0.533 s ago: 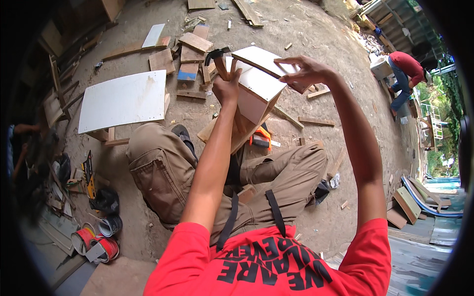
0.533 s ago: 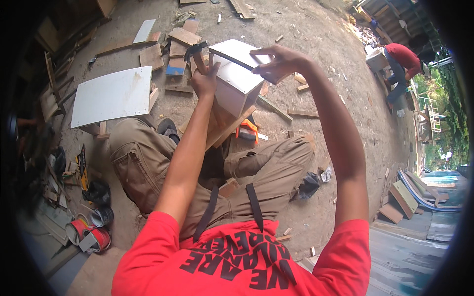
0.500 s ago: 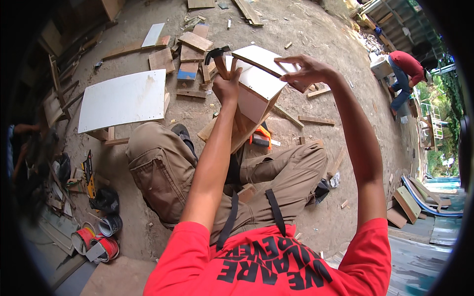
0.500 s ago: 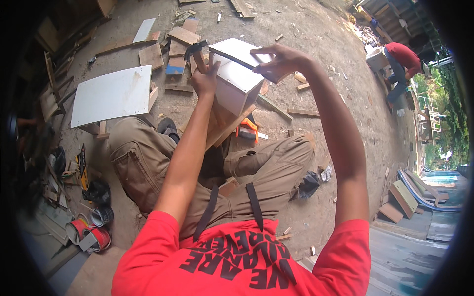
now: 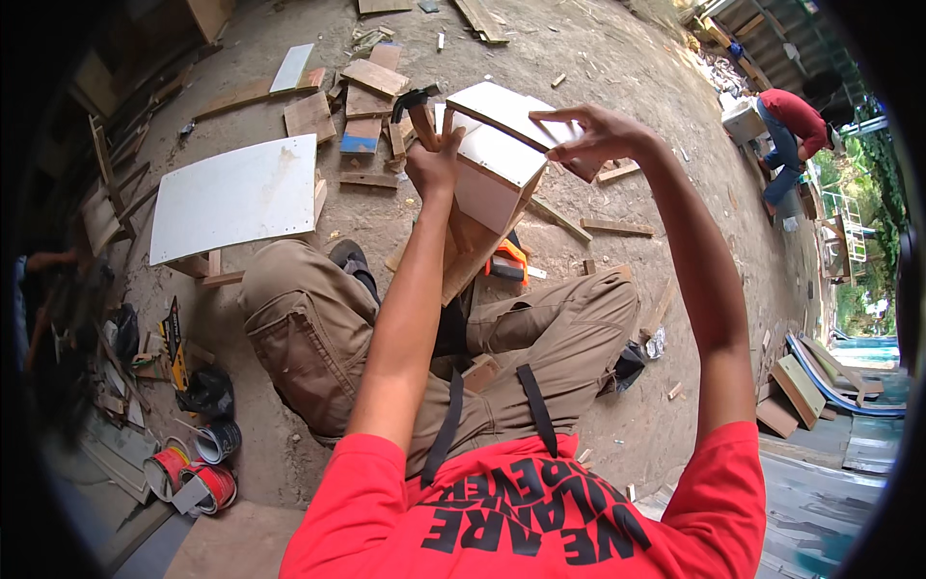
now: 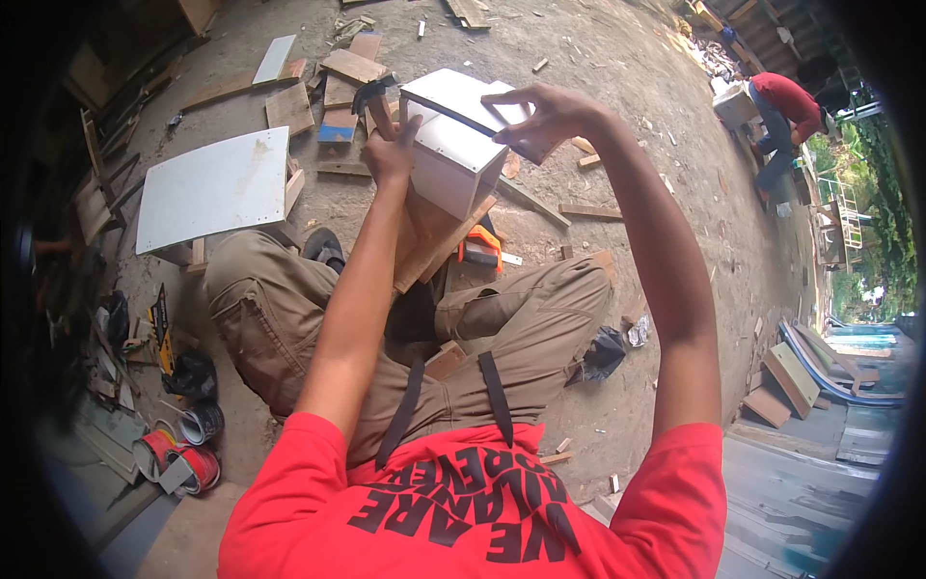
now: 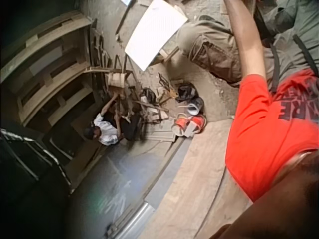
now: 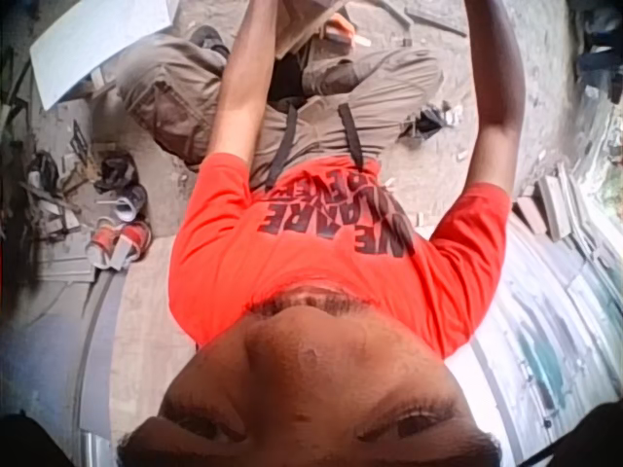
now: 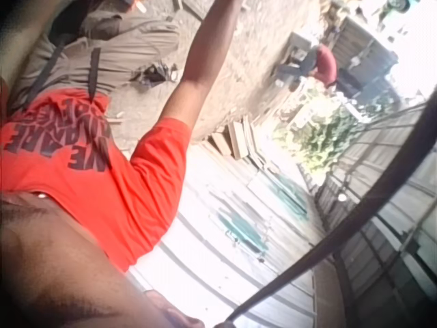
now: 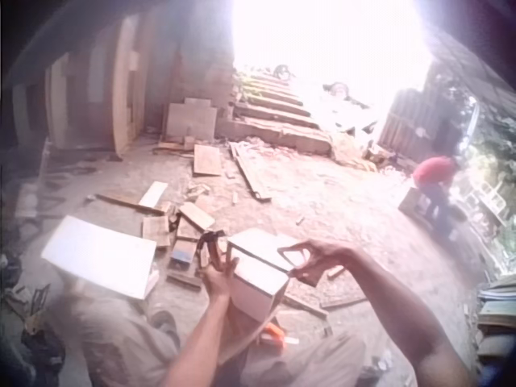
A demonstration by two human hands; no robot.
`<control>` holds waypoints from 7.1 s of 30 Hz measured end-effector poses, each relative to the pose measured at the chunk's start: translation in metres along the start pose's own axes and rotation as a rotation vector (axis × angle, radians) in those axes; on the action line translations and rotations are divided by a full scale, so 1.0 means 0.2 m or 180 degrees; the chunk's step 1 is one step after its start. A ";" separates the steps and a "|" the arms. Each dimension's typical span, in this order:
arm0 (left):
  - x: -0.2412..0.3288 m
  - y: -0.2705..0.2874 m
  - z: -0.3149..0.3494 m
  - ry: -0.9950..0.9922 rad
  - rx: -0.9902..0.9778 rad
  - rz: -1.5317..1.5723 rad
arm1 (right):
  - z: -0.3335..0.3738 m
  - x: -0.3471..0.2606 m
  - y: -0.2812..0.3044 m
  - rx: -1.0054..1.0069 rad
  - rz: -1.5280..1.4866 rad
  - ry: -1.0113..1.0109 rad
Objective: The person is sitting on the floor assembling a small wooden box or drawer unit. They use a hammer to drive nails into the wooden pieces, joining them together to form the structure.
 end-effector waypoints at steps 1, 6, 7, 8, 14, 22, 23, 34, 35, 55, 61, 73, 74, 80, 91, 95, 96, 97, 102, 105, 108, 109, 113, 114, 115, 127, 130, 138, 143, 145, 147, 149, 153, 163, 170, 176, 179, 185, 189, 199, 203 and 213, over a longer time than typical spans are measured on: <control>0.01 0.00 0.01 0.0001 -0.0030 -0.0018 | -0.01 0.01 0.00 -0.0018 -0.0046 0.0046; -0.03 -0.01 0.01 -0.0023 -0.0038 0.0057 | -0.03 0.00 0.02 -0.0264 -0.0171 0.0029; -0.05 0.00 0.00 -0.0028 0.0001 0.0053 | -0.04 -0.03 0.03 -0.0243 -0.0134 0.0125; -0.06 -0.01 -0.01 -0.0030 0.0019 0.0081 | -0.05 0.00 0.02 -0.0162 -0.0068 0.0133; -0.08 -0.02 -0.01 -0.0047 -0.0027 0.0045 | -0.08 0.04 -0.03 -0.0090 -0.0070 0.0198; -0.12 -0.01 -0.05 0.0146 -0.0119 0.0129 | -0.05 -0.05 -0.01 -0.0218 -0.0176 0.0080; -0.13 -0.01 -0.05 0.0169 -0.0132 0.0159 | -0.05 -0.06 0.00 -0.0264 -0.0222 0.0048; -0.12 0.00 -0.05 0.0274 -0.0204 0.0232 | -0.07 -0.03 -0.02 -0.0201 0.0011 0.0162; -0.12 0.01 -0.05 0.0309 -0.0218 0.0247 | -0.07 -0.05 -0.01 -0.0198 0.0063 0.0185; -0.15 0.01 -0.03 0.0408 -0.0362 0.0438 | 0.02 -0.10 0.00 -0.0206 0.0021 0.0172; -0.14 0.00 -0.01 0.0469 -0.0410 0.0467 | 0.03 -0.07 -0.02 -0.0189 0.0009 0.0131; -0.13 0.03 0.00 0.0512 -0.0409 0.0539 | 0.05 -0.07 -0.04 -0.0194 -0.0110 0.0222; -0.12 0.03 0.01 0.0544 -0.0433 0.0550 | 0.05 -0.07 -0.04 -0.0123 -0.0101 0.0337; -0.10 0.05 0.03 0.0574 -0.0454 0.0638 | 0.07 -0.07 -0.08 -0.0154 -0.0232 0.0135; -0.15 0.06 0.00 0.0470 -0.0423 0.0594 | 0.22 -0.43 -0.07 -0.0171 0.0016 0.0035; -0.15 0.06 0.01 0.0351 -0.0402 0.0664 | 0.24 -0.51 -0.13 -0.0018 0.0182 0.0085; -0.17 0.07 0.00 0.0360 -0.0387 0.0641 | 0.24 -0.55 -0.13 -0.0063 0.0180 0.0003; -0.19 0.09 -0.01 0.0369 -0.0369 0.0615 | 0.23 -0.56 -0.13 -0.0091 0.0116 0.0017; -0.14 0.09 -0.01 0.0476 -0.0363 0.0668 | 0.18 -0.34 -0.15 0.0511 -0.0389 0.0100; -0.15 0.14 -0.02 0.0656 -0.0402 0.0713 | 0.21 -0.17 -0.18 0.0857 -0.1816 -0.0492; -0.22 0.16 -0.05 0.0731 -0.0391 0.0819 | 0.17 0.14 -0.39 0.2014 -0.2635 -0.0877; -0.21 0.16 -0.05 0.0734 -0.0415 0.0849 | 0.14 0.30 -0.51 0.2429 -0.2698 -0.1040; -0.21 0.15 -0.06 0.0824 -0.0516 0.0914 | 0.09 0.74 -1.11 0.3214 -0.2668 -0.2438; -0.19 0.11 -0.05 0.0834 -0.0578 0.0977 | 0.11 0.88 -1.29 0.3244 -0.3036 -0.2601; -0.18 0.13 -0.05 0.0905 -0.0610 0.0919 | 0.12 0.88 -1.44 0.2898 -0.3666 -0.2466; -0.17 0.20 -0.09 0.1053 -0.0640 0.0532 | 0.11 0.69 -1.74 0.2170 -0.2038 -0.3160; -0.20 0.23 -0.10 0.1072 -0.0539 0.0530 | -0.01 0.59 -1.77 0.2078 -0.3355 -0.2470; -0.16 0.26 -0.04 0.0954 -0.0673 0.0468 | -0.39 0.13 -2.13 0.2214 -0.4087 -0.2369; -0.19 0.35 0.01 0.1111 -0.0572 0.0274 | -0.30 0.16 -2.11 0.0885 -0.5176 -0.2002; -0.14 0.32 0.06 0.1013 -0.0501 0.0254 | -0.28 0.12 -2.10 0.0897 -0.5897 -0.1703; -0.11 0.33 0.07 0.0923 -0.0406 0.0296 | -0.25 0.13 -2.09 0.0822 -0.5976 -0.1568; -0.10 0.37 0.08 0.0840 -0.0308 0.0383 | -0.24 0.08 -2.09 0.0702 -0.6234 -0.1420; -0.05 0.46 0.02 0.0758 -0.0164 0.0635 | -0.38 0.03 -2.03 0.0513 -0.6255 -0.1355; -0.15 0.76 -0.11 0.0878 0.0441 0.0690 | -0.79 0.05 -1.92 0.0814 -0.4548 -0.1536; -0.27 0.99 -0.09 0.1306 0.1453 0.0733 | -0.89 0.05 -1.79 0.0685 -0.3626 -0.1257; -0.33 1.06 -0.06 0.1260 0.1632 0.0292 | -0.96 0.01 -1.93 0.0544 -0.3625 -0.1391; -0.32 1.09 -0.07 0.1150 0.1290 -0.0078 | -0.96 0.01 -1.99 0.0659 -0.3607 -0.1311; -0.34 1.16 -0.05 0.1289 0.1236 -0.0114 | -0.94 -0.08 -1.95 0.1036 -0.2862 -0.0880; -0.36 1.07 -0.09 0.1259 0.1234 -0.0049 | -0.91 0.08 -2.06 0.1083 -0.3301 -0.0742; -0.33 1.10 0.00 0.1394 0.1431 -0.0280 | -0.48 0.24 -2.22 0.0911 -0.1854 -0.1707; -0.33 1.11 0.00 0.1395 0.1410 -0.0221 | -0.49 0.08 -2.17 0.0782 -0.1611 -0.1997; -0.29 1.18 0.14 0.1269 0.1227 -0.0385 | -0.58 -0.07 -2.08 0.2070 -0.2123 -0.1458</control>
Point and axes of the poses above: each hand's wrist, its own z-axis away from the middle knuckle, its own y-axis out of the back of the hand, x = y × z, the point moved 2 cm from there along -z, towards the middle knuckle, and after that the axes turned 1 degree about z, right-handed, at the moved point
